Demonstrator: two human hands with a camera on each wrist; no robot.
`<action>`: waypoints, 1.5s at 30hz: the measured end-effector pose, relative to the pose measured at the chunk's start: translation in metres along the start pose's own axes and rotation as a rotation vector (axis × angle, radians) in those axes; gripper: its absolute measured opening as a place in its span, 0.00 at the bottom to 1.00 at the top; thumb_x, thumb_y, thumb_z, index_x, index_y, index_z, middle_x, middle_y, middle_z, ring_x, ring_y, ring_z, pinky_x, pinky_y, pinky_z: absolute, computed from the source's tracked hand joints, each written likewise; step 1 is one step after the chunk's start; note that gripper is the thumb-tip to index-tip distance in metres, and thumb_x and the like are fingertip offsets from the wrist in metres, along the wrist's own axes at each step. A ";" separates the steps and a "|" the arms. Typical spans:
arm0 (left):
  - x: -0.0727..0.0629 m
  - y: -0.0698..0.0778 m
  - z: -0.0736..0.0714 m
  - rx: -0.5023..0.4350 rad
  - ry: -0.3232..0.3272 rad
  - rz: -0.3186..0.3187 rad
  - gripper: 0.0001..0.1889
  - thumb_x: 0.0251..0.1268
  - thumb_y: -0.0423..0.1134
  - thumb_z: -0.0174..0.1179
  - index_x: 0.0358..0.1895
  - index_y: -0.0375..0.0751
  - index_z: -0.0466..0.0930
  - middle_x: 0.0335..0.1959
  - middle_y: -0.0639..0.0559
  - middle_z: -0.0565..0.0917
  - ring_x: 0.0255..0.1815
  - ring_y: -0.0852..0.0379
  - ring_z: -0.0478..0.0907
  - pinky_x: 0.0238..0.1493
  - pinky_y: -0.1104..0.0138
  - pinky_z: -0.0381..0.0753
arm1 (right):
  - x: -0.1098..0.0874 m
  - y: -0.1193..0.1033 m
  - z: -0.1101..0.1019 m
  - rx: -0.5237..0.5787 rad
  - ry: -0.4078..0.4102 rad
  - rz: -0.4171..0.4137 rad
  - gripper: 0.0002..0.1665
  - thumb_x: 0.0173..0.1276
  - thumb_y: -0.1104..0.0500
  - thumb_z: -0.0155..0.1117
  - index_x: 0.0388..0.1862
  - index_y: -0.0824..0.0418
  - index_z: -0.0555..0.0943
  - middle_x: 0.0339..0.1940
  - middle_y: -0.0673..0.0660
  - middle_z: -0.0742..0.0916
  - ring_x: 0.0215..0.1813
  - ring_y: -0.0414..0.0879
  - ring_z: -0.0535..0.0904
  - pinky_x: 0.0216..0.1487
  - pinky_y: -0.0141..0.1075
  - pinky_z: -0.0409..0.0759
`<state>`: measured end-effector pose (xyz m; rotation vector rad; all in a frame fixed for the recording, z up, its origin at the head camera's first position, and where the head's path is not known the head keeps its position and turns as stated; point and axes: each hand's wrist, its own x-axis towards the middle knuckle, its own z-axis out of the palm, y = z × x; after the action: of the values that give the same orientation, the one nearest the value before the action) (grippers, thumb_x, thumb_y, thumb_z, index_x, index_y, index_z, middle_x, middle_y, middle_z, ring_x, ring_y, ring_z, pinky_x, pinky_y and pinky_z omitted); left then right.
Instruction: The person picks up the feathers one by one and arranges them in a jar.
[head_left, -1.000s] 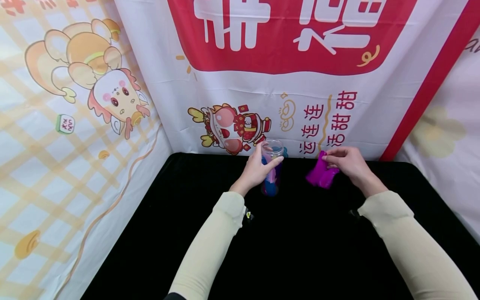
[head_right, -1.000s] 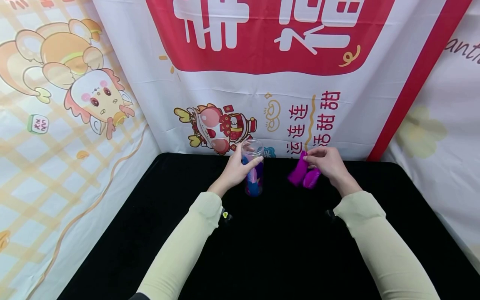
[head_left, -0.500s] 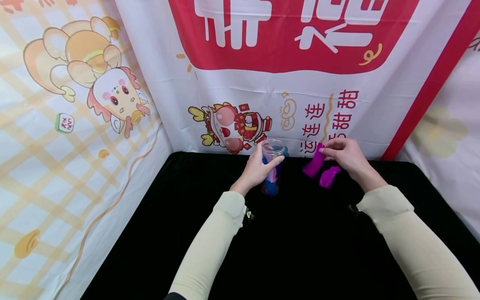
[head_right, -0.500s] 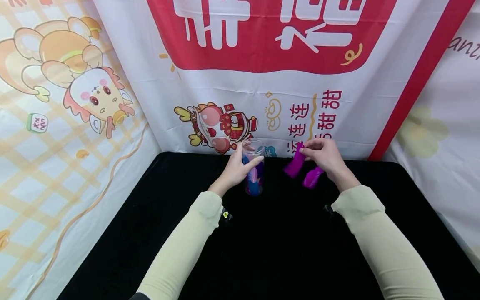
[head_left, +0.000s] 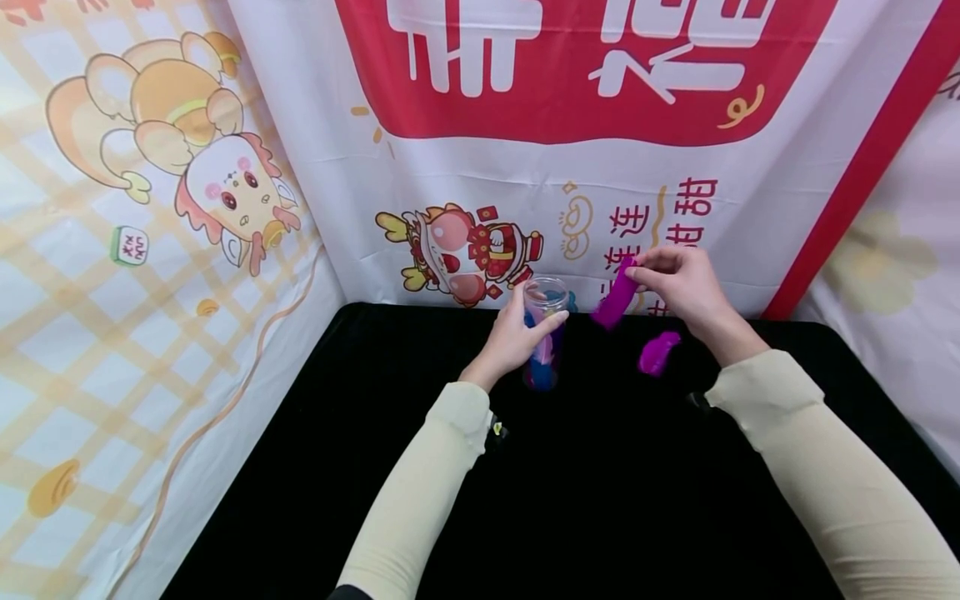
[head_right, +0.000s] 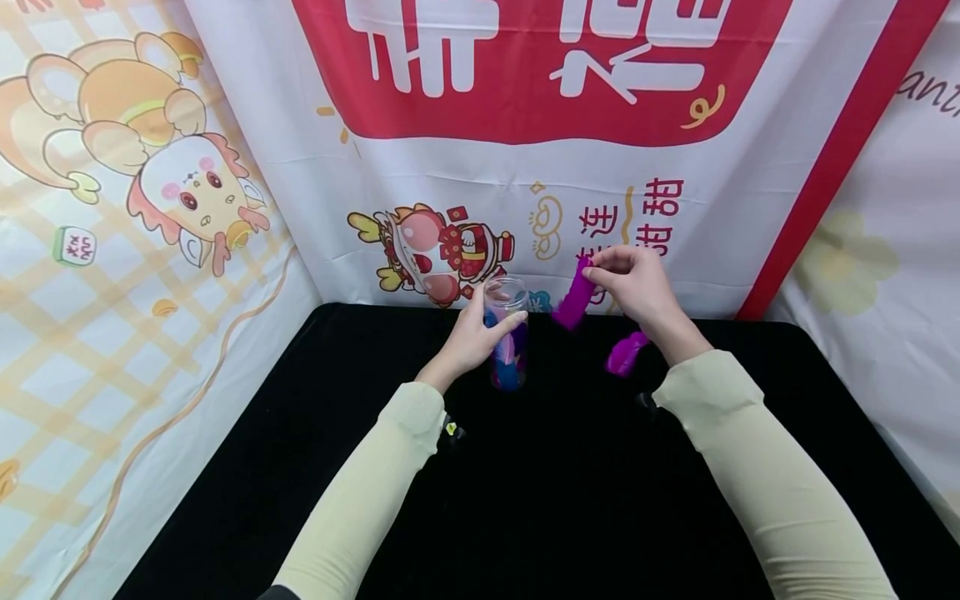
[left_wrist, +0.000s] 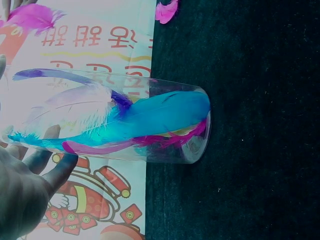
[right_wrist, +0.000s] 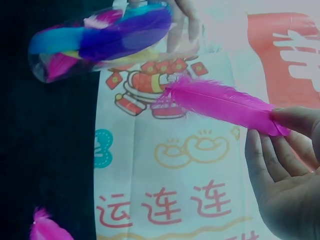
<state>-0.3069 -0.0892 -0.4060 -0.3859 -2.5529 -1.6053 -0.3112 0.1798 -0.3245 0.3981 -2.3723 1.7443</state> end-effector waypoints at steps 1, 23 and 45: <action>0.000 0.000 0.000 -0.001 -0.001 0.001 0.43 0.68 0.60 0.65 0.79 0.49 0.55 0.70 0.45 0.72 0.72 0.48 0.69 0.73 0.50 0.66 | 0.001 -0.003 0.001 0.005 0.001 -0.003 0.15 0.68 0.60 0.74 0.45 0.72 0.84 0.29 0.46 0.90 0.32 0.42 0.87 0.36 0.31 0.84; 0.000 -0.001 -0.002 -0.025 -0.037 -0.037 0.46 0.67 0.65 0.63 0.80 0.51 0.52 0.74 0.46 0.68 0.74 0.48 0.66 0.74 0.48 0.64 | 0.013 -0.052 0.022 0.011 0.006 -0.082 0.15 0.67 0.57 0.75 0.45 0.65 0.85 0.36 0.44 0.91 0.41 0.38 0.85 0.45 0.29 0.79; -0.001 0.000 -0.003 -0.025 -0.043 -0.041 0.49 0.64 0.70 0.62 0.80 0.53 0.51 0.71 0.47 0.70 0.68 0.50 0.71 0.71 0.51 0.69 | 0.020 -0.063 0.046 0.103 -0.028 -0.152 0.12 0.68 0.61 0.73 0.44 0.69 0.86 0.36 0.48 0.91 0.37 0.42 0.87 0.43 0.31 0.83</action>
<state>-0.3058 -0.0927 -0.4053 -0.3773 -2.5908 -1.6621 -0.3094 0.1162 -0.2752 0.6045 -2.2118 1.8061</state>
